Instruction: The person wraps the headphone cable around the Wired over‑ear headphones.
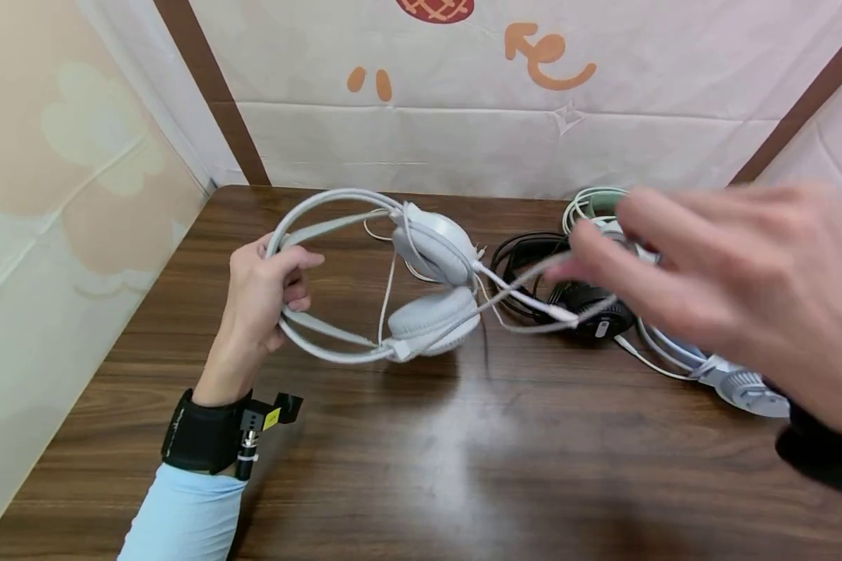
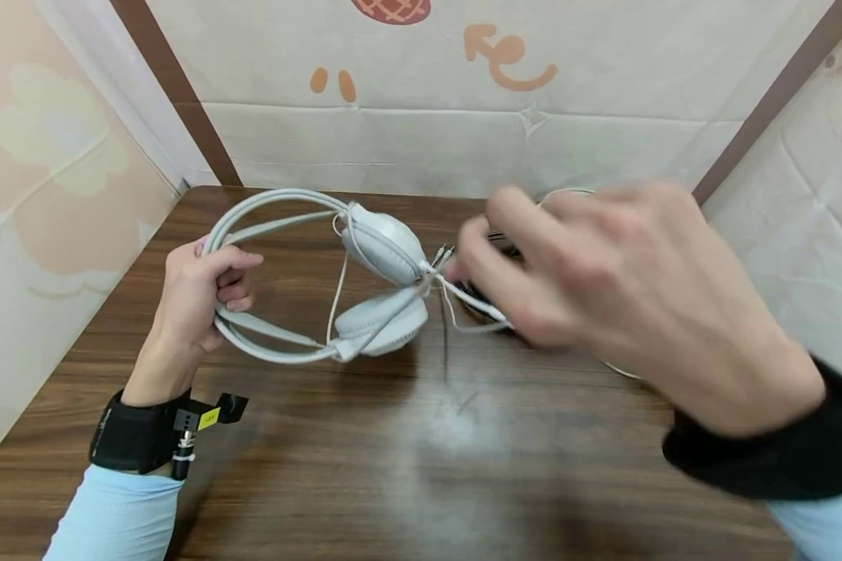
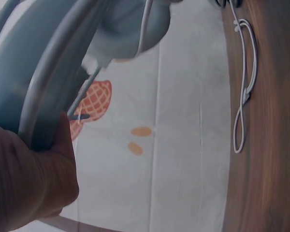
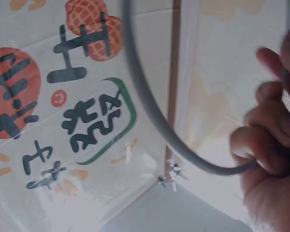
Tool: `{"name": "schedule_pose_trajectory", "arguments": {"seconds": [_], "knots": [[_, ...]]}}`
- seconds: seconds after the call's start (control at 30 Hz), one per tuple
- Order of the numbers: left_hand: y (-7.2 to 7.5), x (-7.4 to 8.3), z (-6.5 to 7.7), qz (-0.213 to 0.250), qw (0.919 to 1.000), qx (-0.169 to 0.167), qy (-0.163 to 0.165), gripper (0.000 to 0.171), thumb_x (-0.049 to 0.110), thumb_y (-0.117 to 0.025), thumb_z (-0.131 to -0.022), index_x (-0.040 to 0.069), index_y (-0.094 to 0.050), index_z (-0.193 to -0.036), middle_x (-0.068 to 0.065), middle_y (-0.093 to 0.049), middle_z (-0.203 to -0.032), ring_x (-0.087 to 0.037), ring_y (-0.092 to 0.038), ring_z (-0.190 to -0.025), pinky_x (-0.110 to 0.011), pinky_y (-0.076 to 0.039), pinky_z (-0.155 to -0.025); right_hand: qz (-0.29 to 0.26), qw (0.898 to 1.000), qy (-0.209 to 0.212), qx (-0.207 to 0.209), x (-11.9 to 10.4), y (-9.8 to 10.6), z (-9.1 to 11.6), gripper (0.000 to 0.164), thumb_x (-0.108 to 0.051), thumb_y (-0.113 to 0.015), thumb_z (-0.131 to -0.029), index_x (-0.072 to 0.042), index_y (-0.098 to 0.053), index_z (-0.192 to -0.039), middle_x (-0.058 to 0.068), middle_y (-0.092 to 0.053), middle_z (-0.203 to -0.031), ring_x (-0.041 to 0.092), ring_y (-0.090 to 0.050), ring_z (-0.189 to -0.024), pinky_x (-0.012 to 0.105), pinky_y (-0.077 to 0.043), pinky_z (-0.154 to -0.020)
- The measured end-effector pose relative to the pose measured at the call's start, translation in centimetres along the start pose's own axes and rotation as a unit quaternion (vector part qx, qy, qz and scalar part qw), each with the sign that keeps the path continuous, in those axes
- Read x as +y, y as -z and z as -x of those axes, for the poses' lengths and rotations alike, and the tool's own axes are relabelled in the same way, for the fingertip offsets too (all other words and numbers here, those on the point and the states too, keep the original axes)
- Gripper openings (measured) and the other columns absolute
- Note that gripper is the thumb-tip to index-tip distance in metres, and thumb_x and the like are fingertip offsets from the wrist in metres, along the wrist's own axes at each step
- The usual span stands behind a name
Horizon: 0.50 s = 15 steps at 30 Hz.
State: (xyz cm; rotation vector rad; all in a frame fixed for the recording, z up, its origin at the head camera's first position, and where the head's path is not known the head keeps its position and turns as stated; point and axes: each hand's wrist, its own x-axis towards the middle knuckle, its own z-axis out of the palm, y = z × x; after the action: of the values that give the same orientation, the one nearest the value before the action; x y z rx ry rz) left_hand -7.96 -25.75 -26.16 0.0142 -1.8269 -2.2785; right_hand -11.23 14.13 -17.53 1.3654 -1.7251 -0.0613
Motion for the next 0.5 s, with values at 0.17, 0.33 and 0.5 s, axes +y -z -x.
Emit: {"name": "schedule_pose_trajectory", "arguments": {"seconds": [0.17, 0.33, 0.5], "knots": [[0.1, -0.7, 1.0, -0.010, 0.9970, -0.074, 0.023, 0.028, -0.010, -0.048, -0.090, 0.011, -0.038, -0.074, 0.001, -0.017, -0.058, -0.014, -0.015, -0.046, -0.026, -0.015, -0.044, 0.005, 0.999, 0.024, 0.038, 1.5, -0.4, -7.0, 0.042, -0.036, -0.061, -0.101, -0.009, -0.046, -0.073, 0.001, -0.032, -0.065, 0.012, -0.014, -0.045, 0.032, -0.011, -0.041], [0.1, -1.6, 1.5, 0.048, 0.9834, -0.174, 0.020, 0.029, -0.015, -0.039, -0.081, 0.013, -0.037, -0.072, -0.002, -0.017, -0.058, -0.015, -0.012, -0.046, -0.027, -0.008, -0.041, -0.003, 1.000, 0.003, 0.010, 3.5, -5.2, -6.8, 0.045, -0.041, -0.059, -0.102, -0.010, -0.048, -0.070, 0.005, -0.040, -0.064, 0.021, -0.025, -0.041, 0.034, -0.018, -0.038], [0.0, -2.1, 1.7, 0.107, 0.9627, -0.249, -0.004, 0.030, -0.014, -0.032, -0.075, 0.013, -0.045, -0.073, -0.004, -0.016, -0.059, -0.014, -0.011, -0.043, -0.027, -0.004, -0.039, -0.039, 0.998, -0.037, -0.022, 3.6, -9.5, -6.5, 0.052, -0.053, -0.047, -0.102, -0.010, -0.054, -0.074, 0.006, -0.047, -0.064, 0.025, -0.039, -0.042, 0.038, -0.027, -0.038]]}}
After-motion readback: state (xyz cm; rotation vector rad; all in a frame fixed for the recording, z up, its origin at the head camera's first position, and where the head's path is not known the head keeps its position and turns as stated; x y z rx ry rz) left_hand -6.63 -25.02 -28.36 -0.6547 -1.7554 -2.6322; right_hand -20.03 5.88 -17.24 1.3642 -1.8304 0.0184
